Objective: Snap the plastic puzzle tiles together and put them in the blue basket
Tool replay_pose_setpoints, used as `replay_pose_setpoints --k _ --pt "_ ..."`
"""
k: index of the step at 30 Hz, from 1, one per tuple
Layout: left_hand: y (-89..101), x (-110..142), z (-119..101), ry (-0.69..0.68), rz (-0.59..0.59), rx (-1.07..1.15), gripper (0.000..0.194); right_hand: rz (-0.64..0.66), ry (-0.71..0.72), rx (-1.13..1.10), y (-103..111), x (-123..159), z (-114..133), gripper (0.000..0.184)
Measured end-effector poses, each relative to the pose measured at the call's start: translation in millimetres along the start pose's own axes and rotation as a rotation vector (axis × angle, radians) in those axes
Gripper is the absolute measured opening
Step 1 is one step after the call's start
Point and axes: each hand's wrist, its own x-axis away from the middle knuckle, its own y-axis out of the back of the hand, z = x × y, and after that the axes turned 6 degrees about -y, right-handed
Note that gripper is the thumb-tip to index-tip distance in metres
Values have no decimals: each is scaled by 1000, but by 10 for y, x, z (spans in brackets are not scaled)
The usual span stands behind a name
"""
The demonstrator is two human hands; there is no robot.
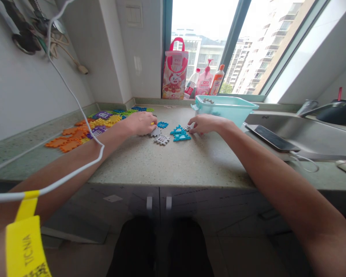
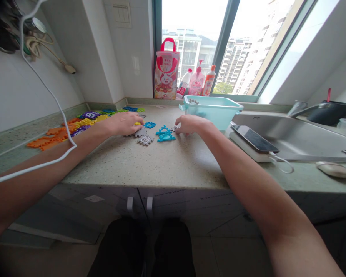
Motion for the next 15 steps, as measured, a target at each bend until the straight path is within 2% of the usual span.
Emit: replay_pose_setpoints --k 3,6,10,15 --pt "-1 -9 8 2 60 -4 46 143 -34 -26 48 6 26 56" --pt "16 -12 4 14 121 18 48 148 -58 -13 106 40 81 55" --pt "27 -11 -2 15 118 20 48 147 -95 10 151 89 146 54" --pt "38 1 -13 9 109 25 46 64 -80 114 171 111 174 58"
